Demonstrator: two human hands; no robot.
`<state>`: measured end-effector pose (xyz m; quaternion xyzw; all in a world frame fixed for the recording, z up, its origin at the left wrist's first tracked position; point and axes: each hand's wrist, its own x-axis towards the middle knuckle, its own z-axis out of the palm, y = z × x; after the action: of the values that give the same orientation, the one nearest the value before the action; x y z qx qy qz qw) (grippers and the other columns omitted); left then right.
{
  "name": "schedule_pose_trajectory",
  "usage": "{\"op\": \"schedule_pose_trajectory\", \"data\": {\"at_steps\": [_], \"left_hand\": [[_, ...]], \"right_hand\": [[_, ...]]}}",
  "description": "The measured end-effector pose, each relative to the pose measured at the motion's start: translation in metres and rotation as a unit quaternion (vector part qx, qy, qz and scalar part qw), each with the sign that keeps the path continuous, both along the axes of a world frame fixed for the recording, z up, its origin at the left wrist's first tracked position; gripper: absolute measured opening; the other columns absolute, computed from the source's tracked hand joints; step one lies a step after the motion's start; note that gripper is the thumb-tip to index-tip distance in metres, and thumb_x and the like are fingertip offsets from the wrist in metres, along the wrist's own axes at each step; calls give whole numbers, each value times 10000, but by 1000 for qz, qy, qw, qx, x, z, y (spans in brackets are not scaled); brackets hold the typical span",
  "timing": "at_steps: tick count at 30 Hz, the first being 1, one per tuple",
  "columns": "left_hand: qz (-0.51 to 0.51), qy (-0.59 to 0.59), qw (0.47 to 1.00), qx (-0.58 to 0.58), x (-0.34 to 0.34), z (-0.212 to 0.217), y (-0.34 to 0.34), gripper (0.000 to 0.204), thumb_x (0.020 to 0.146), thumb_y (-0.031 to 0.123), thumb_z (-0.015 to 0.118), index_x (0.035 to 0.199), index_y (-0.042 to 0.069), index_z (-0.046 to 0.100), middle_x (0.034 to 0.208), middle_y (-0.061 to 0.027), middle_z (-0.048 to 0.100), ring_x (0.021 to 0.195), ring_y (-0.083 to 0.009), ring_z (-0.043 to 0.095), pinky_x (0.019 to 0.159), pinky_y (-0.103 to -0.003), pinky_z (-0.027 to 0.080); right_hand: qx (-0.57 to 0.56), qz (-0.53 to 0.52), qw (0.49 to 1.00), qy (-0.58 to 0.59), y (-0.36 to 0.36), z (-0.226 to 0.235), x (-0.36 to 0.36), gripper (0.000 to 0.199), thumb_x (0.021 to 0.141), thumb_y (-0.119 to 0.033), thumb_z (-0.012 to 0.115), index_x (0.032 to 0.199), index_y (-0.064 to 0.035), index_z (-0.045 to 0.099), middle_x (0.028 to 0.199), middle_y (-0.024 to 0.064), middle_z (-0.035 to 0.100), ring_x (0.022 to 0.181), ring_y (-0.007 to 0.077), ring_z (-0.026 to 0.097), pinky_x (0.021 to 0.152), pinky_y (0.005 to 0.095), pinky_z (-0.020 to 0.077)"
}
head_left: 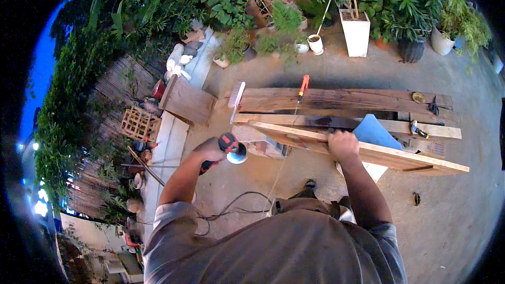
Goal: The person uses a cordless drill equipped with a sanding pad attachment to smooth the surface of a wooden plank. They move the tool back and forth along the length of the wood, which is resting on a makeshift workbench. The person repositions the plank to access different areas and continues sanding until the end of the clip.
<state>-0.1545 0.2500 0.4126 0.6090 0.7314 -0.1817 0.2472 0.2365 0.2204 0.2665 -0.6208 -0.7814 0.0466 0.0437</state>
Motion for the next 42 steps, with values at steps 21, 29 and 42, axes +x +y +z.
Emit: {"op": "schedule_pose_trajectory", "data": {"at_steps": [21, 29, 42], "left_hand": [[53, -227, 967, 104, 8, 50, 46, 96, 651, 46, 617, 726, 30, 559, 607, -61, 575, 502, -144, 566, 468, -304, 460], [49, -212, 972, 92, 10, 52, 48, 105, 633, 46, 618, 708, 28, 547, 600, -61, 569, 494, -150, 568, 456, -303, 460], [48, -213, 972, 85, -6, 40, 58, 76, 624, 49, 620, 675, 28, 568, 589, -62, 576, 495, -153, 572, 458, -305, 460]], "right_hand": [[19, -14, 999, -37, -10, -2, -1, 197, 848, -232, 498, 812, -129, 663, 830, 91, 667, 804, 244, 662, 632, 375, 525], [-15, -47, 999, -18, -7, -8, -1, 265, 896, -262, 448, 835, -120, 664, 849, 100, 667, 820, 267, 661, 685, 409, 530], [29, -25, 999, -17, -10, -8, -1, 192, 827, -228, 504, 800, -113, 655, 826, 94, 654, 790, 263, 649, 683, 399, 510]]}}
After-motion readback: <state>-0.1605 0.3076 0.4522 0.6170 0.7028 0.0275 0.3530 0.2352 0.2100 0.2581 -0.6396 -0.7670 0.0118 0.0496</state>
